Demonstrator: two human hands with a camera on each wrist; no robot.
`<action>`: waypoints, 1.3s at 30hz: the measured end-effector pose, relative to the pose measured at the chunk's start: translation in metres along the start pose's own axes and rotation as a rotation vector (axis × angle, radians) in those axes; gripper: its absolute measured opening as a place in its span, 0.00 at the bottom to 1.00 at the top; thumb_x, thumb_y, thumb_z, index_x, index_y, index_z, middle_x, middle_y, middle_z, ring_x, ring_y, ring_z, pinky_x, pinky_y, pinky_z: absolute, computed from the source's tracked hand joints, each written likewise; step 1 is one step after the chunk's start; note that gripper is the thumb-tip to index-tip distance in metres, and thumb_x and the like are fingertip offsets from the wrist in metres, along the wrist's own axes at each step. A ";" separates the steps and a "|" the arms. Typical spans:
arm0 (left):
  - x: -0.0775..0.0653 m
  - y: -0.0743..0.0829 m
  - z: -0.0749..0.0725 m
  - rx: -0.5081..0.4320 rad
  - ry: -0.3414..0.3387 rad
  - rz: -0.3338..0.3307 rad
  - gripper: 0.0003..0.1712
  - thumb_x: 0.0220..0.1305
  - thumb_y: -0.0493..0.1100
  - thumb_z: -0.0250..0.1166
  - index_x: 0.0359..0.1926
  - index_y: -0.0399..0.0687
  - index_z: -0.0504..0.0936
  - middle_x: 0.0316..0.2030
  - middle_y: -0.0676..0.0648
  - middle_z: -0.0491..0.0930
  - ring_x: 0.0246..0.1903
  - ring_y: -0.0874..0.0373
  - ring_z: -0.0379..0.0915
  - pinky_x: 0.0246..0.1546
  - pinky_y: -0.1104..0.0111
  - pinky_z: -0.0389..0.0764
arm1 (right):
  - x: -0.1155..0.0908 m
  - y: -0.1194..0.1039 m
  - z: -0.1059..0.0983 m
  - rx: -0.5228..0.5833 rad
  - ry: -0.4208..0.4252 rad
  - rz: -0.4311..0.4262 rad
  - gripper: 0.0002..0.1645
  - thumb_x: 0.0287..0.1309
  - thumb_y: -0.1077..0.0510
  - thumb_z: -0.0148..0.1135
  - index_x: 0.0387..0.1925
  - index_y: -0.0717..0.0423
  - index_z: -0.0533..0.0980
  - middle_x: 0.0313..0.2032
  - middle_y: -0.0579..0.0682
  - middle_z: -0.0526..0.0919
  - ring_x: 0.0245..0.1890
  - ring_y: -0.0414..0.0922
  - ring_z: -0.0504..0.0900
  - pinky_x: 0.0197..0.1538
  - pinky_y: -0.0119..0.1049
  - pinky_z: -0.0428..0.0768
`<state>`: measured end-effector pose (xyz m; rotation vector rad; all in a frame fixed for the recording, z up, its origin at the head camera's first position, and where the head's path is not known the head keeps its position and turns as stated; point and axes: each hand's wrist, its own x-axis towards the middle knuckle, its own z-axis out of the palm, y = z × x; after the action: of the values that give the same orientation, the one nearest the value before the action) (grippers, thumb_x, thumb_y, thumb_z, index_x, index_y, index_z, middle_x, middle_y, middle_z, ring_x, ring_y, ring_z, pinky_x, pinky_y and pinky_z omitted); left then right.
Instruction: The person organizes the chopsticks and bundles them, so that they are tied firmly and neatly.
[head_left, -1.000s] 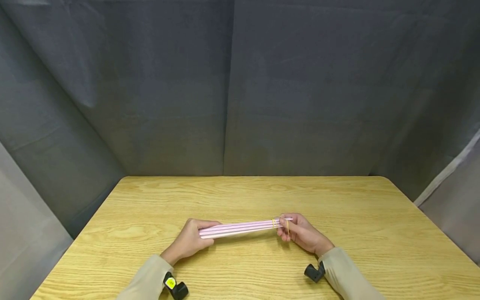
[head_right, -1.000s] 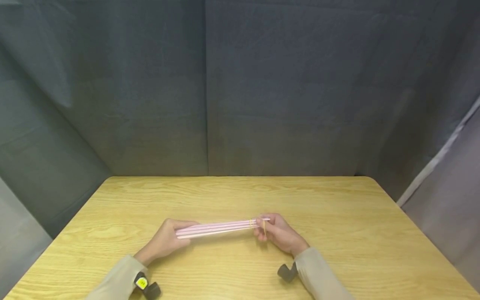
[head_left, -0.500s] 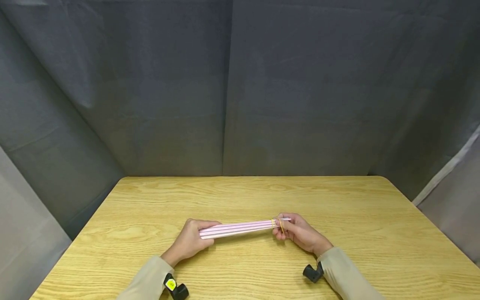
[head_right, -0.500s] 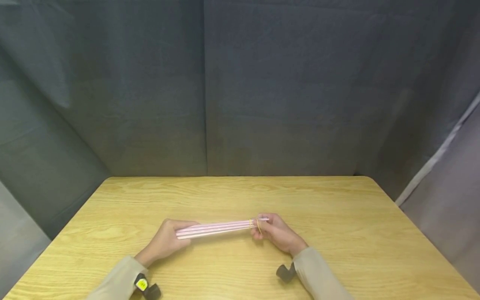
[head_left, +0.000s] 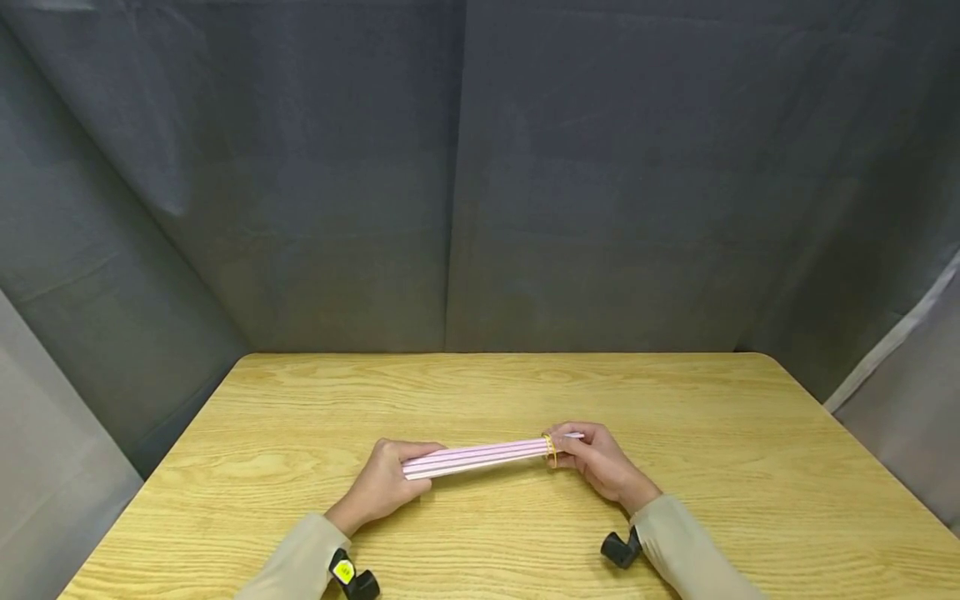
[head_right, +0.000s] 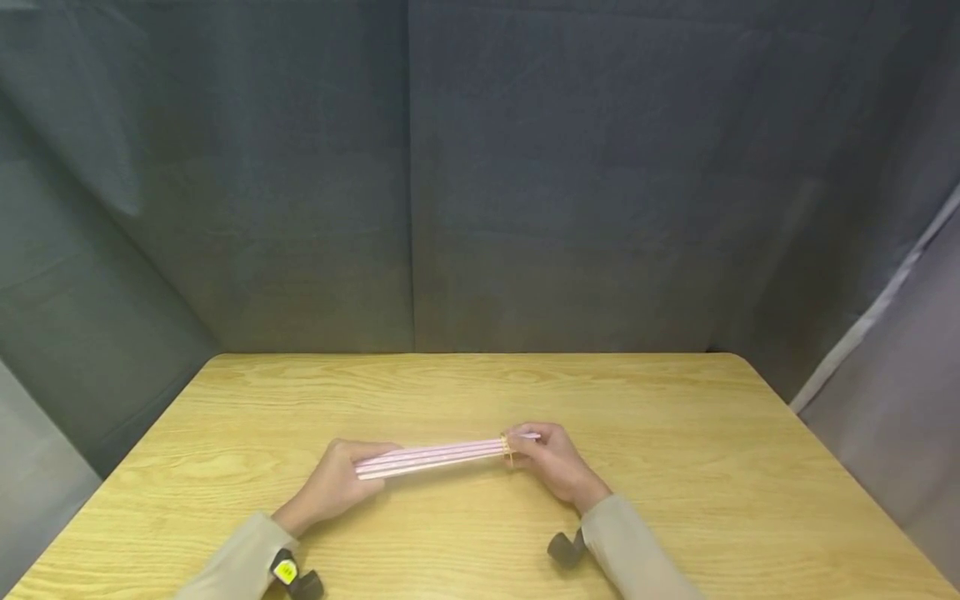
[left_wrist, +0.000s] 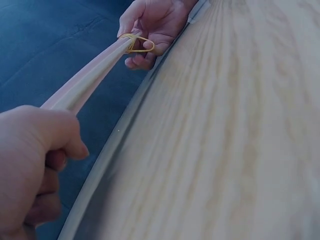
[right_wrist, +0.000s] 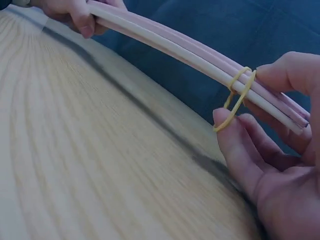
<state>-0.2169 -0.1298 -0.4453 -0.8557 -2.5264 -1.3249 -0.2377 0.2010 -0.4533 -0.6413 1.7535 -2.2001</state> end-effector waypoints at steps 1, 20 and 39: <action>0.000 -0.001 0.000 -0.007 -0.003 0.000 0.27 0.40 0.25 0.64 0.46 0.40 0.86 0.41 0.42 0.86 0.35 0.65 0.80 0.35 0.73 0.79 | 0.000 0.000 0.000 -0.010 0.016 -0.006 0.12 0.65 0.68 0.52 0.36 0.56 0.82 0.41 0.47 0.80 0.38 0.38 0.81 0.42 0.32 0.81; -0.003 -0.005 0.003 -0.040 0.004 -0.070 0.27 0.40 0.25 0.64 0.46 0.45 0.86 0.41 0.45 0.86 0.32 0.66 0.76 0.34 0.74 0.77 | -0.004 -0.002 -0.011 -0.076 0.009 -0.069 0.05 0.67 0.66 0.51 0.38 0.56 0.73 0.35 0.42 0.78 0.32 0.34 0.75 0.35 0.25 0.75; -0.002 -0.003 0.004 -0.027 -0.009 -0.131 0.18 0.43 0.31 0.70 0.40 0.49 0.87 0.35 0.50 0.86 0.30 0.66 0.75 0.34 0.74 0.75 | -0.001 0.004 -0.010 -0.132 -0.057 -0.074 0.08 0.63 0.69 0.56 0.42 0.72 0.73 0.37 0.47 0.79 0.35 0.36 0.81 0.41 0.29 0.81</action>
<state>-0.2167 -0.1287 -0.4505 -0.7135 -2.6174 -1.3988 -0.2415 0.2090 -0.4588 -0.8032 1.8859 -2.1039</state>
